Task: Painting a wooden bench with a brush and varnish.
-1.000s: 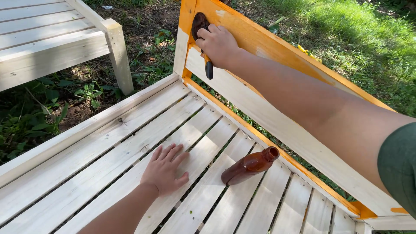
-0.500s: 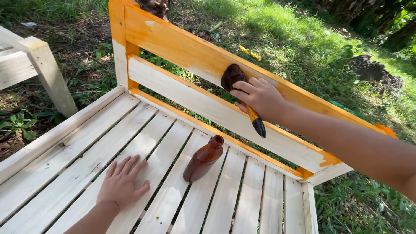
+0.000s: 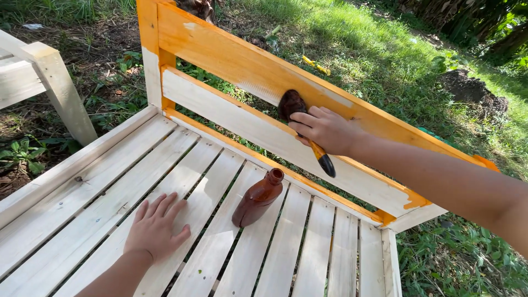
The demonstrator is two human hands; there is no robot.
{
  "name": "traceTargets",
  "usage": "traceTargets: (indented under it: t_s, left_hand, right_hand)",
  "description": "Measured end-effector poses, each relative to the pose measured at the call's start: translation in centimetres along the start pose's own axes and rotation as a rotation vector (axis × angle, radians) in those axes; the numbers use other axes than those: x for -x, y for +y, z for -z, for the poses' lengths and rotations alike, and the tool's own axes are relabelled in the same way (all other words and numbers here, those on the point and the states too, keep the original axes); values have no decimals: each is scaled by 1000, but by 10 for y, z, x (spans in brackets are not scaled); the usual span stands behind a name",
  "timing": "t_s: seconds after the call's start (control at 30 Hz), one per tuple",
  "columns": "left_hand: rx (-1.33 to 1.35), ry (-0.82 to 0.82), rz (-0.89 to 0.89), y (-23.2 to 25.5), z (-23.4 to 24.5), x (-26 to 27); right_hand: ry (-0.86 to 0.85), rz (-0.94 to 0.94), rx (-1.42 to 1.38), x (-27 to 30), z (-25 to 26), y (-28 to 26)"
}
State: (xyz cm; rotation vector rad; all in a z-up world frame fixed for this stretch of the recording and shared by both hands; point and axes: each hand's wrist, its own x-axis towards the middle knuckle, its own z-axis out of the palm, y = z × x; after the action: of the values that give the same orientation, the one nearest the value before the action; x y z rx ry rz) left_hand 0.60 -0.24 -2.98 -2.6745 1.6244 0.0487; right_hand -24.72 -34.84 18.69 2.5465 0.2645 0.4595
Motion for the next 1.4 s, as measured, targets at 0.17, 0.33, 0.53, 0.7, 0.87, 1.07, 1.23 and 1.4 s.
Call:
traceTargets:
  t_s: [0.17,0.33,0.53,0.7,0.87,1.07,1.23,1.4]
  left_hand:
    - [5,-86,13,2,9,3]
    - [-6,-121,14,2,12,3]
    - [-16,-116,12,2,13,3]
    - [-61,-138,33,1,10,1]
    - [-91,-113,20,-4,-11,-10]
    - [-39,-228,34,3,12,-21]
    - [193,-277,-21,46,58,-41]
    - [574,-24,-147,91,103,-73]
  right_hand:
    - [81,-15,2,-86,-45,1]
    - [58,-60,61,-132,-72,1]
    - [46,-54,81,-106,-53,0]
    - [-72,-58,81,-16,-12,-10]
    - [-186,-142,97,60,36,-23]
    - [-203,-205,112,102,66,-31]
    - [-56,-258,-46,103,64,-44]
    - [142,-316,-126,76,67,-55]
